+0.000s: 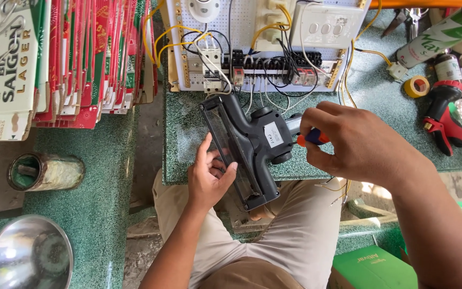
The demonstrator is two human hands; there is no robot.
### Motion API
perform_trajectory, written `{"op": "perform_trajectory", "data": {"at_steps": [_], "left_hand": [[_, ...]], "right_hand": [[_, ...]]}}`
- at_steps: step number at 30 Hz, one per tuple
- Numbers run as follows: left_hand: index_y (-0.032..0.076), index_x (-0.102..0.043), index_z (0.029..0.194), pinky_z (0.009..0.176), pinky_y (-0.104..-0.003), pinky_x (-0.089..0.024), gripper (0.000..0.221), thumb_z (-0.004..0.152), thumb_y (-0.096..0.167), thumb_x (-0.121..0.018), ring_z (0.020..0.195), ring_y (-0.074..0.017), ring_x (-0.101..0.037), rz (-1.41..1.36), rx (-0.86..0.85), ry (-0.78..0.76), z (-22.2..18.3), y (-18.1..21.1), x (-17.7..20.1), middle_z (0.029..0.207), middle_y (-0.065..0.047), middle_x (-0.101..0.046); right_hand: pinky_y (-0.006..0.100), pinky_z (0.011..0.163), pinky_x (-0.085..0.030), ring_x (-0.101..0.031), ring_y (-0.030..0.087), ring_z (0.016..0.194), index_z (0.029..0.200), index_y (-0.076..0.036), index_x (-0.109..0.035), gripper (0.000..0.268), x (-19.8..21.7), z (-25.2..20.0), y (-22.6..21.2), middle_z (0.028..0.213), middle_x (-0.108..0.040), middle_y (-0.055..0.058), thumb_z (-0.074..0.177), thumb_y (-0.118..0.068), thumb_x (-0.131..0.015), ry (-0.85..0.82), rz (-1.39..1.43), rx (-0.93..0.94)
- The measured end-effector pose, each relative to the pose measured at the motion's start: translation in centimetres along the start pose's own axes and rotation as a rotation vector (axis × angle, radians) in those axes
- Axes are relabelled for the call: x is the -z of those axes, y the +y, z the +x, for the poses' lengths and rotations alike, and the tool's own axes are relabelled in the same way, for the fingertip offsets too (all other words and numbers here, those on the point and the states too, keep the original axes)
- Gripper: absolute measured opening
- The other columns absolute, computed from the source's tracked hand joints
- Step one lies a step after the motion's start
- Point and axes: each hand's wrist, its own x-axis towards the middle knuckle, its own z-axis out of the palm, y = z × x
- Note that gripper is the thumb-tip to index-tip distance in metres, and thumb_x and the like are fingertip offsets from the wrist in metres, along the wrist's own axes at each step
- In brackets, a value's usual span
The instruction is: Disassembling a vacuum cleaner head by removing multiple screws with a manual screwdriver and prying the casing open.
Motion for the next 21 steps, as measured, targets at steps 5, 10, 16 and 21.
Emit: {"op": "perform_trajectory", "data": {"at_steps": [5,10,16,21], "left_hand": [[0.004,-0.031,0.157,0.050,-0.023,-0.053,0.088,0.086,0.036,-0.073,0.064,-0.0093,-0.064,0.015,-0.023,0.003,-0.2,-0.4,-0.2,0.100,-0.008,-0.075],[0.006,-0.034,0.153,0.054,-0.024,-0.055,0.090,0.079,0.032,-0.079,0.060,-0.0077,-0.066,0.037,-0.064,0.079,-0.6,-0.1,-0.7,0.100,-0.003,-0.077],[0.007,-0.005,0.163,0.055,-0.023,-0.058,0.116,0.081,0.043,-0.079,0.069,-0.0113,-0.070,-0.033,-0.104,0.043,-0.8,0.3,-0.3,0.102,-0.003,-0.078],[0.005,-0.003,0.163,0.058,-0.023,-0.061,0.125,0.077,0.053,-0.081,0.072,-0.0126,-0.074,-0.028,-0.097,0.025,-0.9,0.4,-0.2,0.099,-0.004,-0.079]], "right_hand": [[0.043,0.042,-0.044,-0.060,0.030,0.050,0.094,-0.018,-0.056,0.044,-2.1,-0.4,-0.8,0.067,-0.062,0.000,0.097,-0.062,-0.053,0.172,-0.381,-0.080],[0.045,0.044,-0.051,-0.069,0.028,0.057,0.111,-0.021,-0.057,0.030,-2.5,-1.3,-0.7,0.076,-0.070,-0.004,0.101,-0.050,-0.056,0.141,-0.384,-0.123],[0.047,0.060,-0.053,-0.064,0.032,0.080,0.113,-0.015,-0.057,0.032,-2.8,-2.8,0.2,0.103,-0.059,0.006,0.089,-0.033,-0.069,0.157,-0.244,0.008],[0.041,0.043,-0.043,-0.063,0.027,0.049,0.112,-0.022,-0.058,0.044,-3.7,-3.6,0.7,0.058,-0.062,-0.003,0.095,-0.063,-0.059,0.228,-0.457,-0.110]]}}
